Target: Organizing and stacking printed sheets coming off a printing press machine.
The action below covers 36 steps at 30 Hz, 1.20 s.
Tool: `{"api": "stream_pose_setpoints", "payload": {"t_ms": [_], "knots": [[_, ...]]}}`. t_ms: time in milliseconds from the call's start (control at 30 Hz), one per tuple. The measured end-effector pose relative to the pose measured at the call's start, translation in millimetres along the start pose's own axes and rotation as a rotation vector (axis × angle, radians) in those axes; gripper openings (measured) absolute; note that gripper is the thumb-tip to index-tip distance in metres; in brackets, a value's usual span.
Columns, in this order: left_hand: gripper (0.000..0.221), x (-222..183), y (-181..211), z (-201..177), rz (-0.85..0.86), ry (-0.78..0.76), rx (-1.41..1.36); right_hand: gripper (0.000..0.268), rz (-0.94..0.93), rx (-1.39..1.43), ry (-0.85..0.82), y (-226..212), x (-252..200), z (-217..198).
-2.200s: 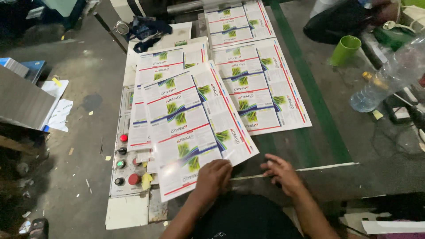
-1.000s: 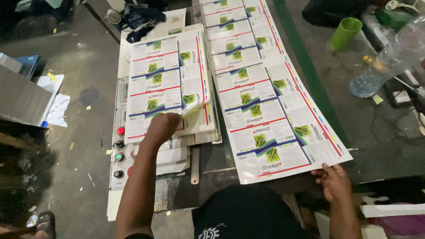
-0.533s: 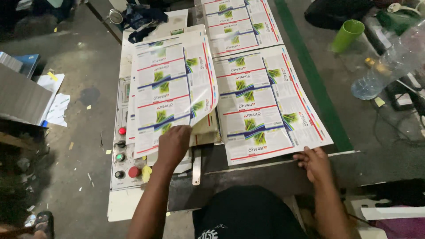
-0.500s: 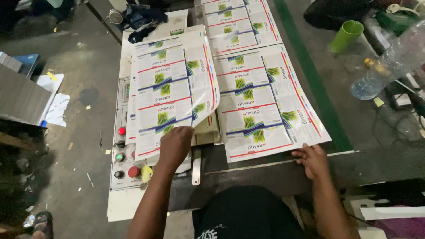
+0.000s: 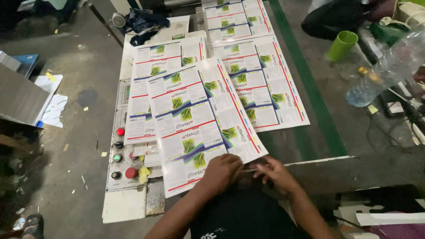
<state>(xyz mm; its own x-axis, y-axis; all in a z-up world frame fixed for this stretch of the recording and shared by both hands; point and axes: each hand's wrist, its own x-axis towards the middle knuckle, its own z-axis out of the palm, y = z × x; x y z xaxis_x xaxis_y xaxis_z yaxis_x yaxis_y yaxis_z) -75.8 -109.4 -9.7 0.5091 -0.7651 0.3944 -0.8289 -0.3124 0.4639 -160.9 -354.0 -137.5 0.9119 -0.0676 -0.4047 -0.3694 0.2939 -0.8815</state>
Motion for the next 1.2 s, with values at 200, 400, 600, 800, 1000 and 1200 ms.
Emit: {"api": "stream_pose_setpoints", "payload": {"t_ms": [200,400,600,800,1000,1200], "knots": [[0.027,14.2,4.0,16.1,0.199,0.005,-0.027,0.029,-0.041,0.151,0.054,9.7,2.0,-1.3],[0.013,8.6,-103.5,-12.9,-0.038,-0.002,0.233,0.02,-0.157,0.29,0.277,23.9,-4.9,-54.1],[0.06,1.6,-171.7,-60.6,-0.058,0.097,0.489,0.024,-0.213,0.316,0.404,31.8,-21.7,-110.4],[0.045,5.8,-194.3,-75.0,-0.224,-0.268,0.481,0.028,-0.107,0.269,0.535,34.0,-37.6,-144.1],[0.017,4.2,-207.2,-88.1,-0.315,-0.22,0.22,0.028,-0.116,0.252,0.6,56.3,-50.0,-173.4],[0.011,22.2,-146.2,-122.6,-0.342,0.076,0.533,0.025,-0.12,0.234,0.579,66.2,-56.5,-167.6]]}}
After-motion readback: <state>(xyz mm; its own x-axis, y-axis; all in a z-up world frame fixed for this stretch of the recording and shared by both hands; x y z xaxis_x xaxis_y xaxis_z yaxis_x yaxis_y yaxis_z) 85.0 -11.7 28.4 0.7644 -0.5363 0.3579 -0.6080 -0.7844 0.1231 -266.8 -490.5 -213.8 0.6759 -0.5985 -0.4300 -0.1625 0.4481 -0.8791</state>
